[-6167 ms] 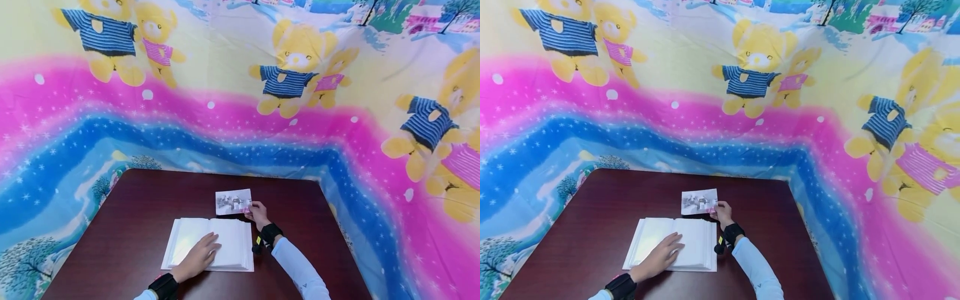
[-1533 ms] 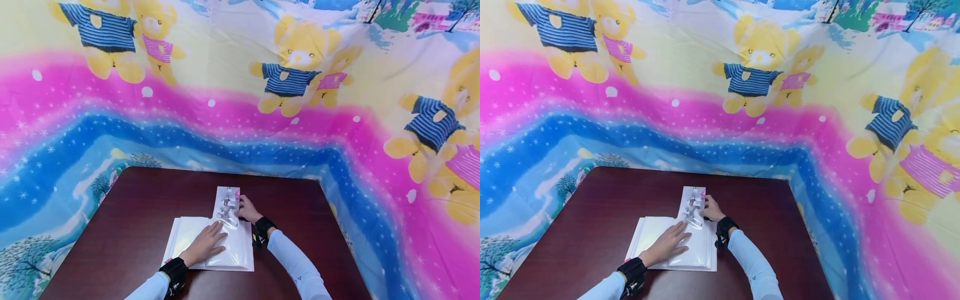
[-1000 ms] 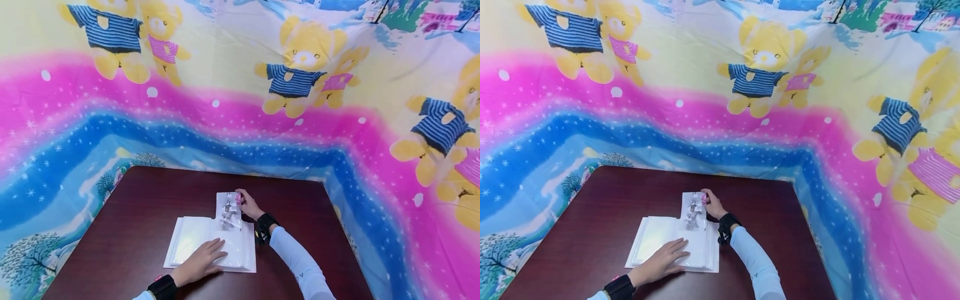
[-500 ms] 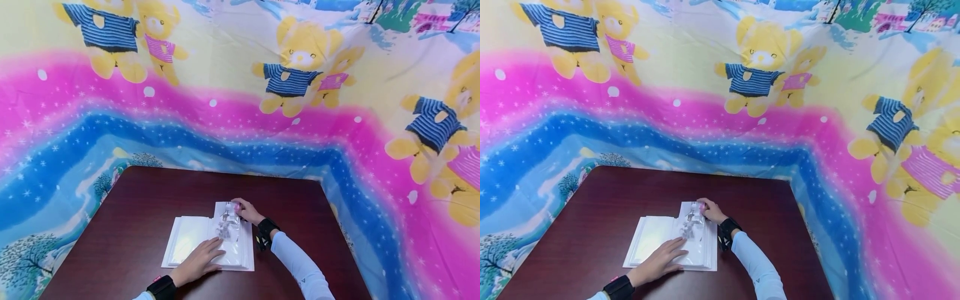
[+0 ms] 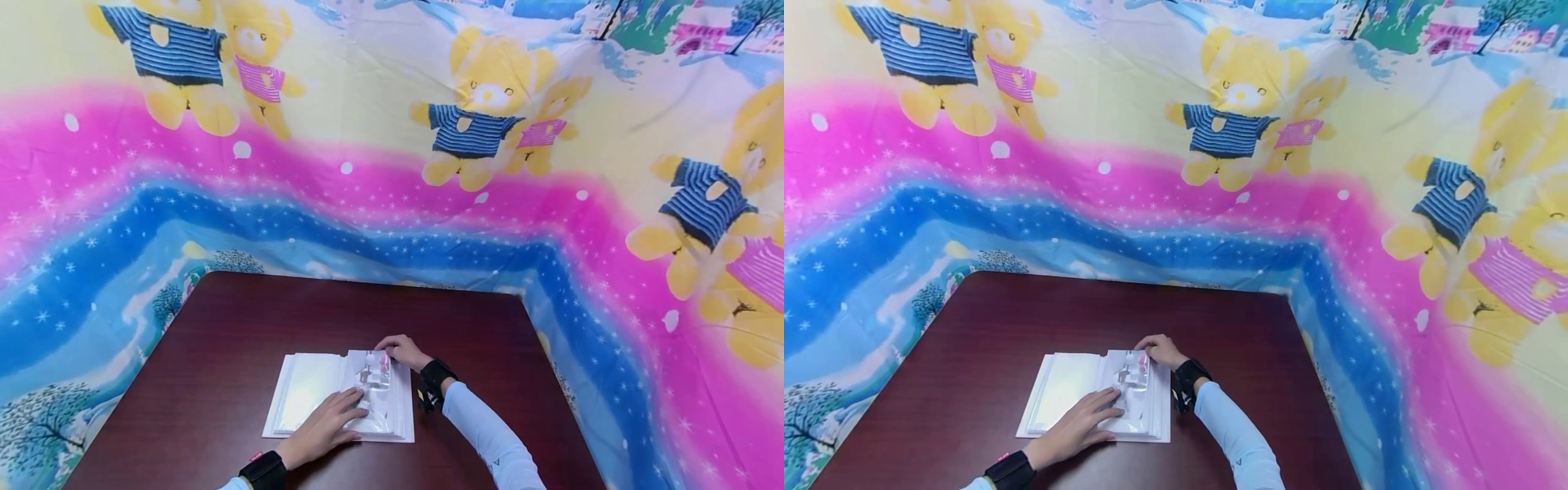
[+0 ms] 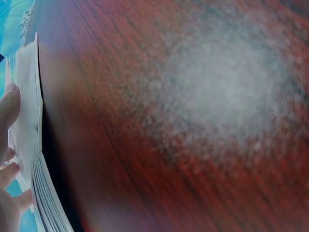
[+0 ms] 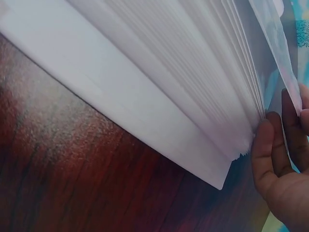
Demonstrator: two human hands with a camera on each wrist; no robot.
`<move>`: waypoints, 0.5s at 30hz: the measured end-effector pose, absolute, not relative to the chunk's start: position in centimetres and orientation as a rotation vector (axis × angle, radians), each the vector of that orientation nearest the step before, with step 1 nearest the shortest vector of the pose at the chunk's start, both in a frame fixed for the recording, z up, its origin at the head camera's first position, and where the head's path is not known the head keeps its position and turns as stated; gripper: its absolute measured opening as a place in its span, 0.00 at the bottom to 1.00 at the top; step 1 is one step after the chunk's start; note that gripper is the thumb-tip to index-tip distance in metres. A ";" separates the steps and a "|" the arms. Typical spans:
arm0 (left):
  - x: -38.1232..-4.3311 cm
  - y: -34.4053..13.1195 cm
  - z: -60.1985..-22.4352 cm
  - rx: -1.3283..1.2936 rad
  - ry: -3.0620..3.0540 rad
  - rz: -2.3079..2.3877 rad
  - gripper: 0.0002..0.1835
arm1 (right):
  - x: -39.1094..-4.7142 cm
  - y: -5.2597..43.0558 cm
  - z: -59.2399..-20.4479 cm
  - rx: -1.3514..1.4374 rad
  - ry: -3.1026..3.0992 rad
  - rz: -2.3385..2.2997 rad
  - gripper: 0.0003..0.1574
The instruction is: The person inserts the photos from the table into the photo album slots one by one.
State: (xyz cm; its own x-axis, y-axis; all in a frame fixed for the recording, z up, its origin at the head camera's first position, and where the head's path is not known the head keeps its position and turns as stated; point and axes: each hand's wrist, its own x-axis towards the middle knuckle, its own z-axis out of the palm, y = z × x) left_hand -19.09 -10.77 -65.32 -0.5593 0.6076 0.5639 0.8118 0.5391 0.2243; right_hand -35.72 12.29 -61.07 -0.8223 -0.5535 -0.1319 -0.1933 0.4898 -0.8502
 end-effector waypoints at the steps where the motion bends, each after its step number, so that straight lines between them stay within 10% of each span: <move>1: -19.1 -10.7 -65.4 -1.155 -2.362 -0.655 0.23 | -35.7 12.3 -61.1 -0.615 2.348 -1.268 0.20; 15: -19.0 -10.5 -65.7 -1.118 -2.394 -0.653 0.24 | -34.9 12.2 -62.1 -0.676 2.442 -1.219 0.22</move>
